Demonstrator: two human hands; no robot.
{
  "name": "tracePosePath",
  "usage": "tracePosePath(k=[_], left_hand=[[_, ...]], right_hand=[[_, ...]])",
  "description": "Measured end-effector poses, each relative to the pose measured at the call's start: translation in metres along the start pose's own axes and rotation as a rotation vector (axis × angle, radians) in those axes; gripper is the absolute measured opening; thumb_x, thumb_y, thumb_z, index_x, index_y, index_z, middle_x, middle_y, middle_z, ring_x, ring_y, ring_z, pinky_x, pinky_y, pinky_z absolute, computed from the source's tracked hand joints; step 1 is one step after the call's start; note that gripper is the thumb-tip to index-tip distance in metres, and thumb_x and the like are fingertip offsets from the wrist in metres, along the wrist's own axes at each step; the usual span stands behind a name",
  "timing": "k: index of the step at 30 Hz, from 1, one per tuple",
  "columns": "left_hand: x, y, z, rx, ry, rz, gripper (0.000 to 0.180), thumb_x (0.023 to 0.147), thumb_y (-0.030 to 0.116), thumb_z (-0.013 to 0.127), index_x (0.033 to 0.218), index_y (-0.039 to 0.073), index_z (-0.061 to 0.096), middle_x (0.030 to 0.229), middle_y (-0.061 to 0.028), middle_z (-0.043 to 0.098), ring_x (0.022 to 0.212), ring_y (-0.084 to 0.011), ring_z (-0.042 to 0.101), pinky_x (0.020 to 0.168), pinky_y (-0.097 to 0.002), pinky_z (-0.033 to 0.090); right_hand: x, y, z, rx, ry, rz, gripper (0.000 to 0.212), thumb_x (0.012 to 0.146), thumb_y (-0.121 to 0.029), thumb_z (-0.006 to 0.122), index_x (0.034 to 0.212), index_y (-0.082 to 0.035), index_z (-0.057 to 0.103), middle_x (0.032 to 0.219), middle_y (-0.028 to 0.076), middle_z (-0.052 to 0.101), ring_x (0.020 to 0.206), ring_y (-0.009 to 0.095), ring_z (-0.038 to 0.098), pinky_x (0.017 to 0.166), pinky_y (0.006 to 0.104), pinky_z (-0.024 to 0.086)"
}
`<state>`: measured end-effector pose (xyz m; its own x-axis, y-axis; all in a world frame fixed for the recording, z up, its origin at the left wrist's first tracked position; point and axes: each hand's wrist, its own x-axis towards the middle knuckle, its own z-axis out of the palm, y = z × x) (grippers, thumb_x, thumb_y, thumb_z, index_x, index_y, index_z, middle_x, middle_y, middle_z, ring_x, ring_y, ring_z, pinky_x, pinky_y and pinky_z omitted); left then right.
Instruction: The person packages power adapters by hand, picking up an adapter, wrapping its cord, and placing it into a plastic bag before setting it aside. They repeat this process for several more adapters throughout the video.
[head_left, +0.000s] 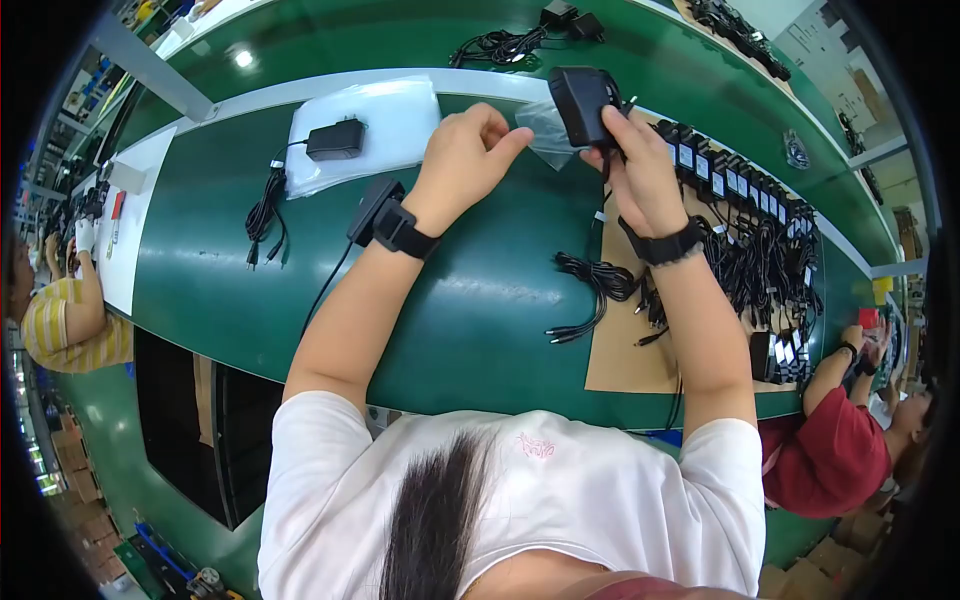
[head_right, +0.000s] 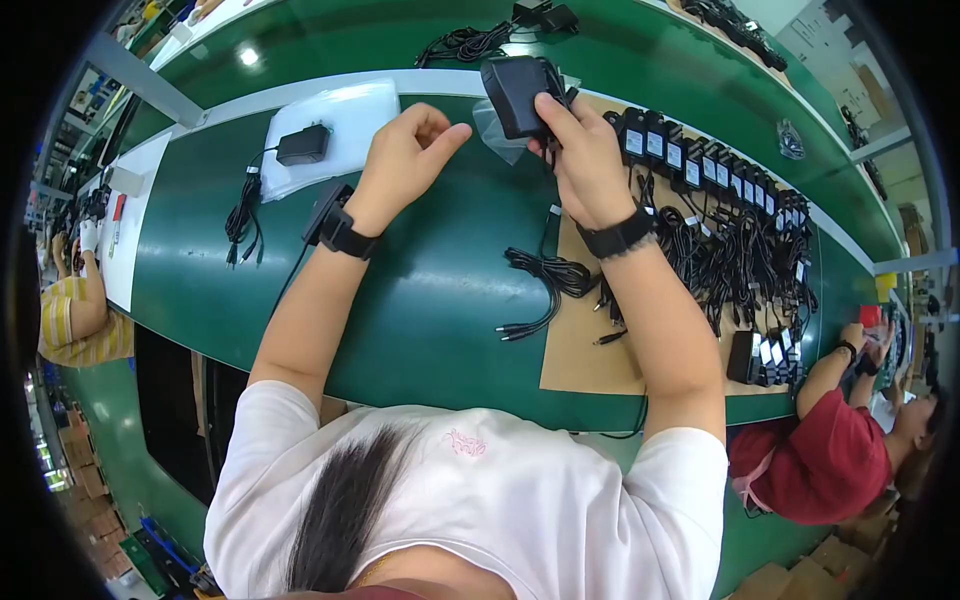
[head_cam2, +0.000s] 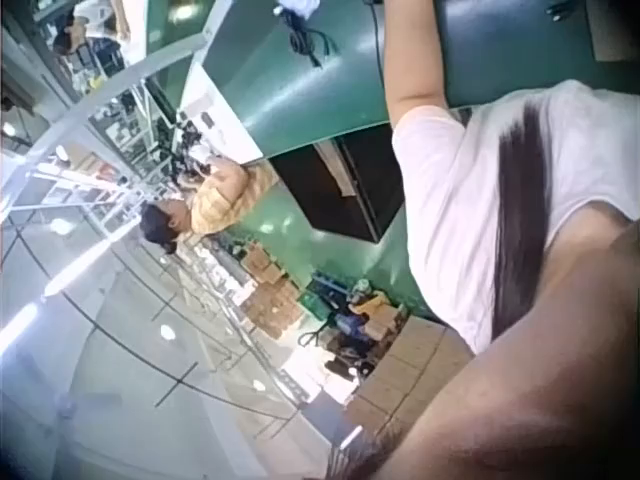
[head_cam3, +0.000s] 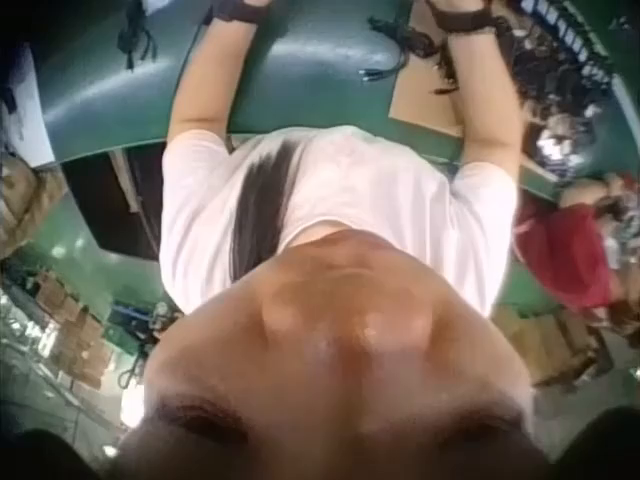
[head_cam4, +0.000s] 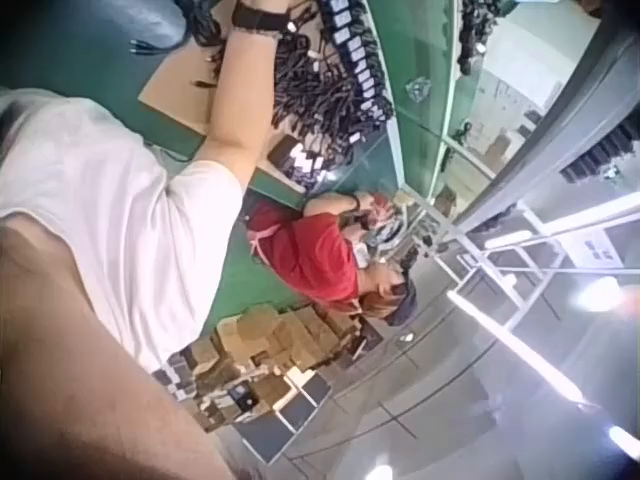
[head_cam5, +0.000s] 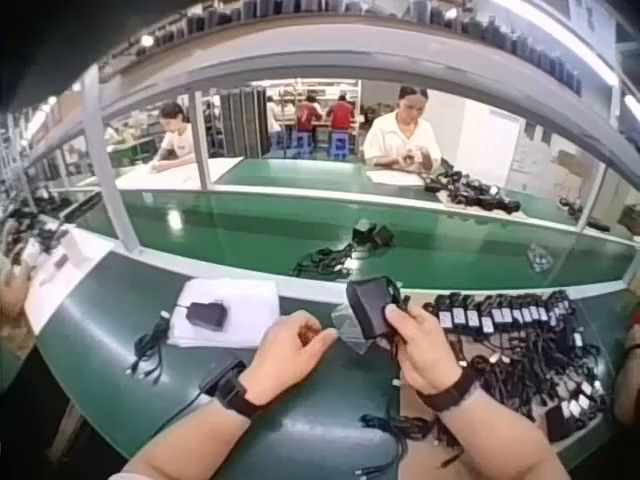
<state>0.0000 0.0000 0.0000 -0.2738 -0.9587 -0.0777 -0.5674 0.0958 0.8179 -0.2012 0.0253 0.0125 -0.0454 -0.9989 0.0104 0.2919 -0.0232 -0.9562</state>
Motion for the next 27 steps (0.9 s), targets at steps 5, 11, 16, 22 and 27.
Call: tracePosePath(k=[5, 11, 16, 22, 27], left_hand=[[0.035, -0.01, 0.03, 0.212, 0.413, 0.639, 0.036, 0.071, 0.027, 0.068, 0.095, 0.002, 0.059, 0.093, -0.0155, 0.059, 0.092, -0.0314, 0.053, 0.086, -0.0379, 0.04], [0.062, 0.009, 0.068, 0.388, 0.303, 0.495, 0.029, 0.072, 0.026, 0.062, 0.084, 0.0, 0.064, 0.084, -0.0178, 0.06, 0.08, -0.0345, 0.057, 0.073, -0.039, 0.046], [0.05, 0.021, 0.066, 0.2, 0.224, 0.447, 0.021, 0.074, 0.021, 0.056, 0.073, 0.002, 0.065, 0.066, -0.0167, 0.06, 0.065, -0.0342, 0.059, 0.062, -0.0391, 0.047], [0.017, 0.032, 0.053, 0.036, 0.413, 0.567, 0.015, 0.073, 0.013, 0.055, 0.066, 0.002, 0.063, 0.066, -0.0166, 0.059, 0.065, -0.0327, 0.058, 0.061, -0.0413, 0.047], [0.01, 0.027, 0.018, -0.07, 0.416, 0.361, 0.016, 0.073, 0.014, 0.058, 0.07, -0.001, 0.064, 0.065, -0.0148, 0.061, 0.056, -0.0271, 0.059, 0.056, -0.0348, 0.047]], right_hand=[[0.022, 0.02, -0.026, 0.387, 0.204, 0.202, 0.02, 0.088, -0.024, 0.053, 0.099, -0.007, 0.051, 0.078, 0.002, 0.055, 0.06, 0.011, 0.049, 0.08, 0.0393, 0.047], [0.006, -0.002, -0.022, 0.431, 0.201, -0.01, 0.02, 0.088, -0.022, 0.054, 0.096, -0.003, 0.051, 0.074, 0.004, 0.054, 0.057, 0.012, 0.048, 0.082, 0.0426, 0.048], [0.001, -0.003, -0.028, 0.431, 0.124, -0.011, 0.02, 0.089, -0.022, 0.052, 0.094, -0.003, 0.053, 0.072, 0.004, 0.054, 0.058, 0.012, 0.049, 0.081, 0.045, 0.048], [0.006, 0.011, -0.029, 0.261, 0.172, 0.124, 0.019, 0.088, -0.022, 0.054, 0.095, -0.004, 0.054, 0.076, 0.002, 0.056, 0.061, 0.01, 0.051, 0.068, 0.0331, 0.051], [-0.011, 0.001, -0.007, 0.053, 0.104, -0.08, 0.02, 0.085, -0.018, 0.058, 0.096, -0.001, 0.055, 0.085, 0.004, 0.059, 0.07, 0.009, 0.055, 0.062, 0.0219, 0.048]])
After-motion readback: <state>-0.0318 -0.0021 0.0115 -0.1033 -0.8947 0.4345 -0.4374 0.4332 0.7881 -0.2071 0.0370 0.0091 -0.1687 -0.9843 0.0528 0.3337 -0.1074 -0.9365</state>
